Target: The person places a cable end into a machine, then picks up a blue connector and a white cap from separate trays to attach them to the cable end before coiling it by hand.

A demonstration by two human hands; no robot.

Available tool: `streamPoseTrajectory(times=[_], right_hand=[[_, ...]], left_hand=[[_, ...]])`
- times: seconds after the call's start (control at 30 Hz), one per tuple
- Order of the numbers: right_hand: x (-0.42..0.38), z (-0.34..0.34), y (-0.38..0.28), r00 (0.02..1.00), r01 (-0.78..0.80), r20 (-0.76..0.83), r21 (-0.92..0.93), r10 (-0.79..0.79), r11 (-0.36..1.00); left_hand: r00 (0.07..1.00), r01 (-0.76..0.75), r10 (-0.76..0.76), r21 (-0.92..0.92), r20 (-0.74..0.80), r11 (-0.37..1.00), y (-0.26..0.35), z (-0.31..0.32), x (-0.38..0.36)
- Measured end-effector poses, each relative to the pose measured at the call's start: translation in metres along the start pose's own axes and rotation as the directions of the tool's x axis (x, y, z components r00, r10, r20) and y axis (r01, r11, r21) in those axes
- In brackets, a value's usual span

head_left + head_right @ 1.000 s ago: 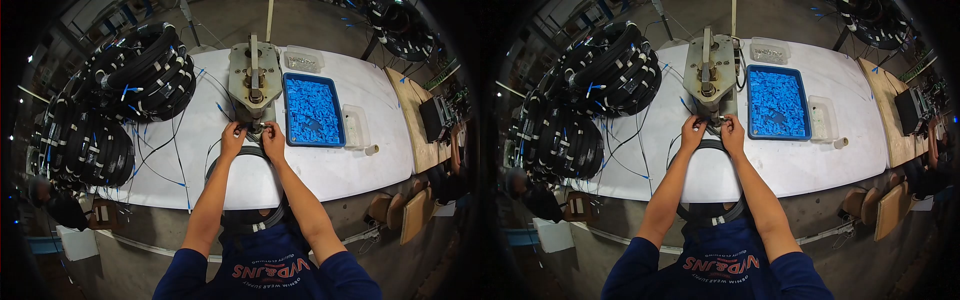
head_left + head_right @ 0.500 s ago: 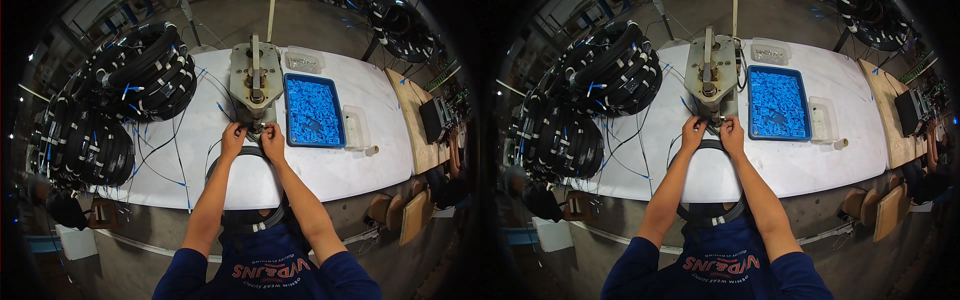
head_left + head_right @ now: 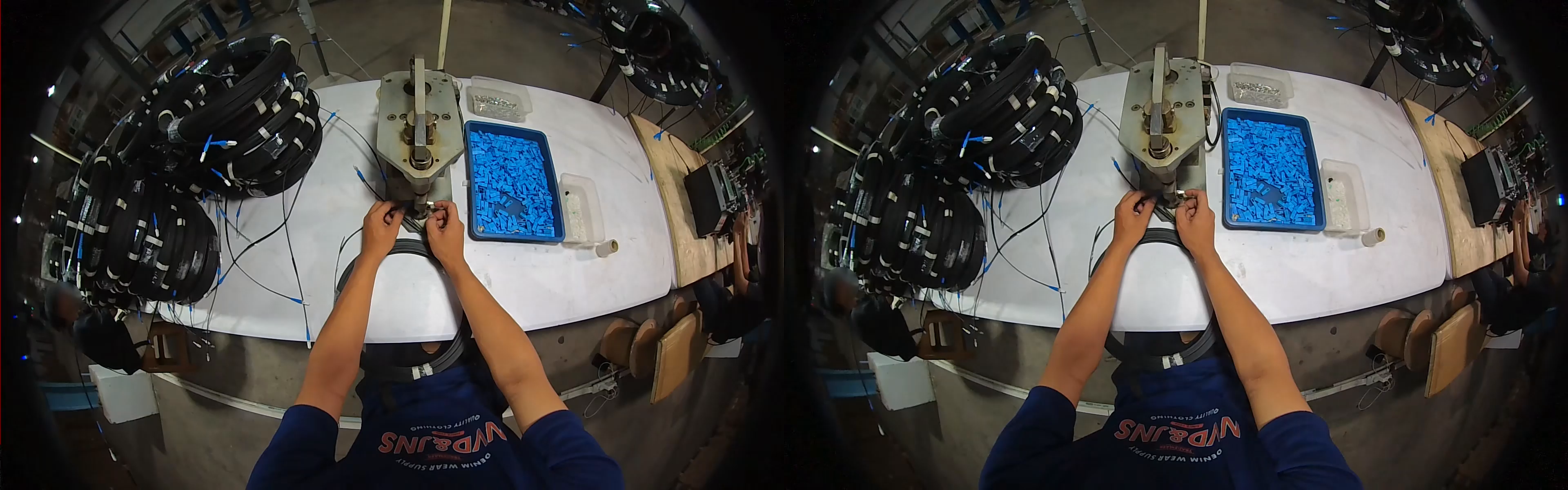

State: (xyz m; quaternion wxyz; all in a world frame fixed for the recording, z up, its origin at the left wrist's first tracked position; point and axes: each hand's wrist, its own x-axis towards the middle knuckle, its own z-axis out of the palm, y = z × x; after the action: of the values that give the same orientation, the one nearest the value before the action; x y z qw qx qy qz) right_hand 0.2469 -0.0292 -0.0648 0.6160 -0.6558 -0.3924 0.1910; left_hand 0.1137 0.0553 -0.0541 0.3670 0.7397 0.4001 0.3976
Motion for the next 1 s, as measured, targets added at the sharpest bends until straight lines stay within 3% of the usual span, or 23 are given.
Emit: streamPoseTrajectory(times=[0.7,1.0], right_hand=[[-0.002,0.000,-0.005,0.998,0.061,0.005,-0.067,-0.060,0.996],[-0.003,-0.001,-0.009,0.998,0.057,0.008,-0.086,-0.056,0.995]], left_hand=[[0.999,-0.022,0.022,-0.007,-0.023,1.000,0.003,0.000,0.000],[0.996,-0.061,0.071,0.148,-0.061,0.987,-0.005,0.007,-0.004]])
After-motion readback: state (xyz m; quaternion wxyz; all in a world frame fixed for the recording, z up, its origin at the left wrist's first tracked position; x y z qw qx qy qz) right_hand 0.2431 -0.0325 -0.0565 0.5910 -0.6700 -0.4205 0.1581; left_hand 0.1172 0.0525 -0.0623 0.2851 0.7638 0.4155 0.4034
